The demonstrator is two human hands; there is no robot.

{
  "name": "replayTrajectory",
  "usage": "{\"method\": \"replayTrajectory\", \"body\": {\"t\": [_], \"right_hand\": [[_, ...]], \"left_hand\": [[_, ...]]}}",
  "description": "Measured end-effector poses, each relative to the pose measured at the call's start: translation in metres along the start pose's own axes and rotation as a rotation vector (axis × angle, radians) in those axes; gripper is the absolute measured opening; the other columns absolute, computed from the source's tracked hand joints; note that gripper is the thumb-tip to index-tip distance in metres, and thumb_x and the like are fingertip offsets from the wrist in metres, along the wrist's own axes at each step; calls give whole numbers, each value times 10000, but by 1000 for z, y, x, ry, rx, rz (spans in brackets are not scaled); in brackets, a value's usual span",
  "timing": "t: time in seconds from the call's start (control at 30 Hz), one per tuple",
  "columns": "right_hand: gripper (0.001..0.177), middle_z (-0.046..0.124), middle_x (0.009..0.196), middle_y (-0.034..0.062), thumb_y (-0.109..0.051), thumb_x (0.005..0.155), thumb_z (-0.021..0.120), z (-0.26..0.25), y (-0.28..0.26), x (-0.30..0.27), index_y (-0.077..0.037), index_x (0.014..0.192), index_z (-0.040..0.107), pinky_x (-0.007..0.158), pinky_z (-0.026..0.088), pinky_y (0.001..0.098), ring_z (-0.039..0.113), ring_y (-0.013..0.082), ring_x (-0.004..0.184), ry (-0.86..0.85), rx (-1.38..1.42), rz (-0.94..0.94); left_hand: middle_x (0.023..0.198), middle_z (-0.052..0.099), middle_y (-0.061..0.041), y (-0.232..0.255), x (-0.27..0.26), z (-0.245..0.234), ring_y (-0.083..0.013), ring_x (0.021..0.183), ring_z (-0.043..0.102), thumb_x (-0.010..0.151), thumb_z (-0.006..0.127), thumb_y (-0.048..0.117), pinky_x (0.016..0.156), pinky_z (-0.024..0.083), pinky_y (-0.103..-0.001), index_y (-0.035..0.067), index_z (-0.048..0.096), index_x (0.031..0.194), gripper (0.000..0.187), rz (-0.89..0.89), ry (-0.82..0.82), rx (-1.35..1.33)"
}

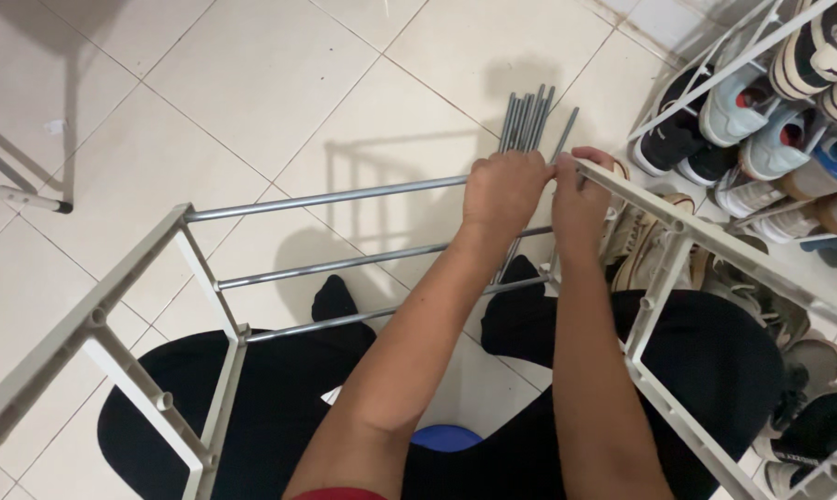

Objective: The person assembles a metal shoe rack by inserting horizontal metal rods into the slots of two white vertical frames. They repeatedly pick up rods, align them with the frame holes, and push them into place to form the rack structure.

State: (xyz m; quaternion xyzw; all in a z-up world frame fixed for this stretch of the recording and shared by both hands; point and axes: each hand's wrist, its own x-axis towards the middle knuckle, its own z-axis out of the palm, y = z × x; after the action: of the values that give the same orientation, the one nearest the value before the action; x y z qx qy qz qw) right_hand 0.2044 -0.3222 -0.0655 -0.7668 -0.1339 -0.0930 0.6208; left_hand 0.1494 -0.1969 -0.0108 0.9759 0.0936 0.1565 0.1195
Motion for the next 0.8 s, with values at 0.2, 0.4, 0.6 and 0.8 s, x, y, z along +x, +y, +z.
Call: {"method": "replayTrajectory", "body": {"t": [0.2,0.4,0.6,0.8], "right_hand": [[388,677,917,19,-210,956,726,18,-5,-4,-25,1204,492,717,550,235,681,89,789,102,58,78],[454,518,829,5,-278,947,839,20,-21,-3,-18,1184,551,590,424,281,485,82,695,143,-180,117],[369,549,847,-24,-189,928,801,27,-25,-5,-56,1152,539,598,425,266,503,59,695,148,-47,120],[331,580,836,-2,-202,960,789,28,-38,2,-52,1126,545,629,459,271,546,78,714,75,-137,88]], "left_hand": [[825,675,-38,-10,-6,7,-213,785,688,981,596,302,692,551,-371,146,656,894,188,111,192,36],[774,704,-59,-32,-14,-19,-252,823,692,828,661,448,851,524,-429,142,687,822,308,63,133,8],[715,692,-58,-50,-22,-38,-258,693,684,972,570,554,639,525,-414,126,675,761,489,-10,20,41],[682,685,-59,-56,-19,-35,-260,620,681,987,560,546,578,529,-405,125,657,749,493,29,58,58]]}}
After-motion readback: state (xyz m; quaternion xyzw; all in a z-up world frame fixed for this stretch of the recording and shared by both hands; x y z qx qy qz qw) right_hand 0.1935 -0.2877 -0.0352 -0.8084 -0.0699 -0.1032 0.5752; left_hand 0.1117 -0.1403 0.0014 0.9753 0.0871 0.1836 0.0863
